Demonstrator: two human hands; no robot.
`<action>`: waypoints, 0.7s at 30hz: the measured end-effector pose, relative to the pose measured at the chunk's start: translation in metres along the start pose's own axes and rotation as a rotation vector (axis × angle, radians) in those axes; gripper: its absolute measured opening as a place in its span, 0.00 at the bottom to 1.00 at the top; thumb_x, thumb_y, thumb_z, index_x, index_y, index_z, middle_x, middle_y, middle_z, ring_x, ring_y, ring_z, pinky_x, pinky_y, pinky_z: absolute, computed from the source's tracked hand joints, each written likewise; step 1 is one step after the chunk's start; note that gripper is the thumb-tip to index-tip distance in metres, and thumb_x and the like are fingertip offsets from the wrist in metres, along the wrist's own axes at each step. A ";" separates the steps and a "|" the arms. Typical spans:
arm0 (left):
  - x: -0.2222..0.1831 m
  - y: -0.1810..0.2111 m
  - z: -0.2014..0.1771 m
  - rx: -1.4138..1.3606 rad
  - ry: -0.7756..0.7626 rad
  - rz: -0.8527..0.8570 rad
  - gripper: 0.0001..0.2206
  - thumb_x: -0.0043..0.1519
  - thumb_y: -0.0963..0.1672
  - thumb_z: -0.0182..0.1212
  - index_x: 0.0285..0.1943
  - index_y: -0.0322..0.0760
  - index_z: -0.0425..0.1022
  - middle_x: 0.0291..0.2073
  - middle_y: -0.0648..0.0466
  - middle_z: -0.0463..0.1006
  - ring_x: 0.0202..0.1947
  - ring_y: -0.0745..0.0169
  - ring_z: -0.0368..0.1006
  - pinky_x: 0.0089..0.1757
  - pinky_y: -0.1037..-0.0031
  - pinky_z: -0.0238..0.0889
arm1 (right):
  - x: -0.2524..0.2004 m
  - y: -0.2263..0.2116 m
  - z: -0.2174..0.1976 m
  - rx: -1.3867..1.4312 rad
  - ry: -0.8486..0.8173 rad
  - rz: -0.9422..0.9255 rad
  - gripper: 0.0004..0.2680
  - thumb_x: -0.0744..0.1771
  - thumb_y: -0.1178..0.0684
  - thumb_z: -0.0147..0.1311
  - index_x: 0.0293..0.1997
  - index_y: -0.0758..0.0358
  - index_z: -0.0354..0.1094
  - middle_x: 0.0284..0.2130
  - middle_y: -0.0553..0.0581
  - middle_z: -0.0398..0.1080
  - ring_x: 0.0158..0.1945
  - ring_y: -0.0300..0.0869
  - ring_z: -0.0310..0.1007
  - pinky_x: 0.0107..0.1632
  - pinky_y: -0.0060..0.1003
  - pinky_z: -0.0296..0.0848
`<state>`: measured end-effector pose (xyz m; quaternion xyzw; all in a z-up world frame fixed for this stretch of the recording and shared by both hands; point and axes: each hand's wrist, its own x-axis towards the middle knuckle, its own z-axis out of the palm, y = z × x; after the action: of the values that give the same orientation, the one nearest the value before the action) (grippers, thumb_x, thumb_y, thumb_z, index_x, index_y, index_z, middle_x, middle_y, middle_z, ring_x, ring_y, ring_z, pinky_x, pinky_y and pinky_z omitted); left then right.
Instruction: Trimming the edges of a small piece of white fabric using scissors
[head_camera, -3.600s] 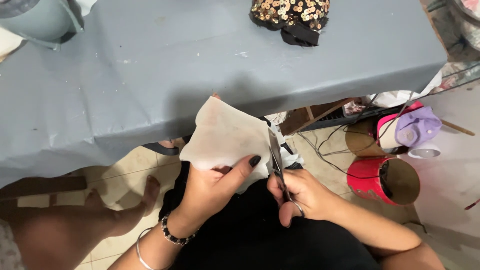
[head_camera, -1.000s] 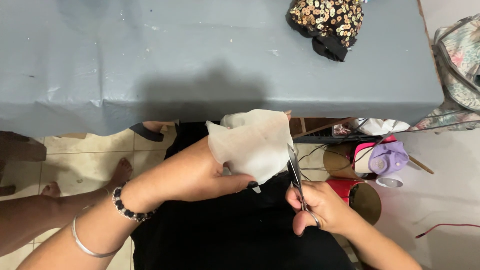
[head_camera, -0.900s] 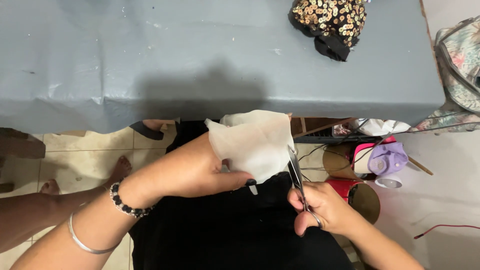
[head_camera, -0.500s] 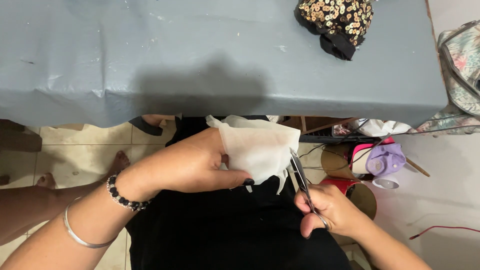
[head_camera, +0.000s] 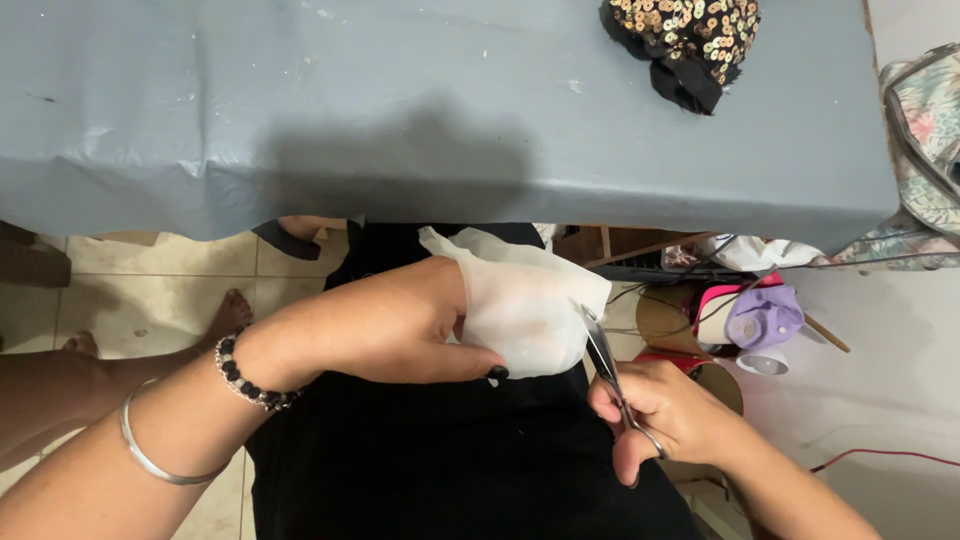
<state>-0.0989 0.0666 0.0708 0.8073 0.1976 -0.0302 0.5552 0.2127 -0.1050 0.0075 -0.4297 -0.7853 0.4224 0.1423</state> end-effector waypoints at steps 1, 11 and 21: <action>0.003 -0.005 0.003 -0.003 0.000 0.000 0.08 0.60 0.48 0.60 0.43 0.50 0.81 0.12 0.63 0.55 0.17 0.70 0.51 0.24 0.68 0.46 | 0.001 -0.002 -0.001 0.001 -0.002 0.001 0.21 0.61 0.23 0.47 0.32 0.51 0.58 0.22 0.43 0.60 0.23 0.38 0.55 0.26 0.33 0.57; 0.008 -0.016 0.004 0.158 -0.024 -0.095 0.23 0.62 0.51 0.64 0.19 0.40 0.59 0.15 0.59 0.63 0.20 0.67 0.58 0.26 0.67 0.51 | -0.002 0.005 -0.001 -0.015 -0.066 0.017 0.19 0.63 0.27 0.51 0.33 0.52 0.57 0.24 0.43 0.61 0.24 0.40 0.57 0.28 0.34 0.59; 0.007 -0.023 0.002 0.175 -0.095 -0.027 0.21 0.57 0.47 0.63 0.18 0.39 0.55 0.15 0.60 0.59 0.17 0.67 0.58 0.24 0.67 0.50 | -0.014 0.016 -0.004 -0.054 -0.172 0.101 0.18 0.63 0.31 0.61 0.31 0.49 0.57 0.21 0.43 0.58 0.23 0.39 0.54 0.26 0.35 0.56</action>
<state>-0.1004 0.0741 0.0478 0.8477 0.1787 -0.0932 0.4907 0.2322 -0.1093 -0.0006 -0.4344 -0.7831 0.4431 0.0411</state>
